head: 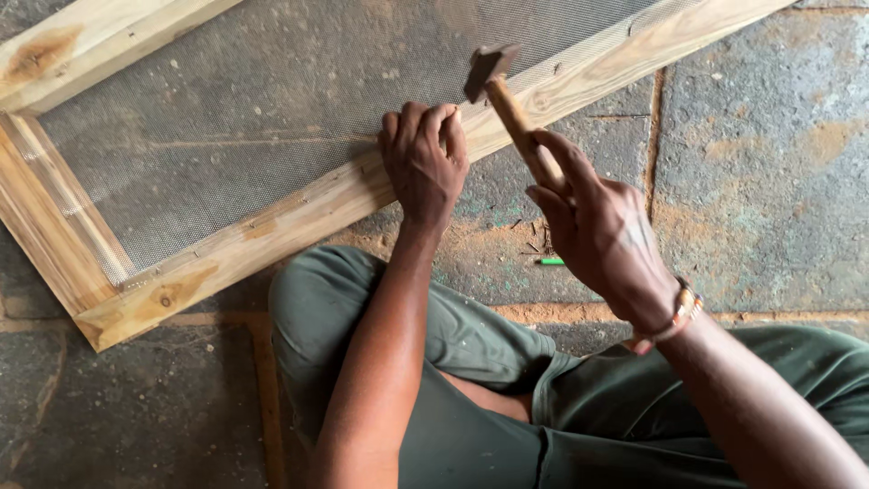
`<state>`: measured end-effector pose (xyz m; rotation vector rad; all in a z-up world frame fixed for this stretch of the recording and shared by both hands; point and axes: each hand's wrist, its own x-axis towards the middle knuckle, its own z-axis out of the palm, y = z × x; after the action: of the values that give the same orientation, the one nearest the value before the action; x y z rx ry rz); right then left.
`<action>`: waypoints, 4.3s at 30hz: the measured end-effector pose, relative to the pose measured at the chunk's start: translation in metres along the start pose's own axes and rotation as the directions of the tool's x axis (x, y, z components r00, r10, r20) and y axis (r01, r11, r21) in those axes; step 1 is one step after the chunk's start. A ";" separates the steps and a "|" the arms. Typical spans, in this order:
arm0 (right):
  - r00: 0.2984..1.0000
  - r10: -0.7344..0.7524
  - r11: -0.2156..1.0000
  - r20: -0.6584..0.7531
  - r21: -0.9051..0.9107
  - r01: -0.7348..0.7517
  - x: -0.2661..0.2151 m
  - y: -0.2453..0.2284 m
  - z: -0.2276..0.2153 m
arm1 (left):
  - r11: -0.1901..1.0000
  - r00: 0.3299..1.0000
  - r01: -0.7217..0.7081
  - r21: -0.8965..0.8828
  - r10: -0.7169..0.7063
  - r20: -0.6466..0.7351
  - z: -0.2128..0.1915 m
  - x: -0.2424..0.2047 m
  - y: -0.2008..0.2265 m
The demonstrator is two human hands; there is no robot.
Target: The person hammers nails into a wooden frame to secure a mesh screen. They repeatedly pick up nails, position them along the frame edges, and strike them with a hammer while sitting on the floor.
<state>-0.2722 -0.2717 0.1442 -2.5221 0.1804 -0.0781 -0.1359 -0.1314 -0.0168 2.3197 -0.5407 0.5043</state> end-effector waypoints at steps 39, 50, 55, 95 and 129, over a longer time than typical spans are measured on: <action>0.985 -0.172 0.984 -0.028 -0.046 0.170 0.013 -0.004 0.001 | 0.942 0.916 0.334 0.037 -0.314 -0.249 -0.013 0.001 0.000; 0.978 -0.038 0.978 0.204 -0.193 0.078 0.027 -0.004 -0.015 | 0.957 0.928 0.290 0.014 -0.278 -0.249 -0.012 0.015 0.002; 0.969 -0.145 0.972 0.200 -0.155 0.177 0.021 -0.010 -0.016 | 0.947 0.934 0.322 0.021 -0.314 -0.171 -0.022 0.000 0.007; 0.975 -0.221 0.950 -0.007 -0.226 0.213 -0.014 0.016 0.029 | 0.966 0.943 0.258 0.014 -0.249 -0.221 -0.010 0.016 0.003; 0.639 0.754 0.214 0.152 0.863 -0.458 -0.042 0.072 -0.044 | 0.851 0.643 -0.333 -0.407 0.520 0.562 0.015 -0.076 0.060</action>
<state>-0.3256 -0.3483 0.1380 -1.2257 1.0282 -0.1812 -0.2275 -0.1641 -0.0319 2.0404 -1.4424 -0.2211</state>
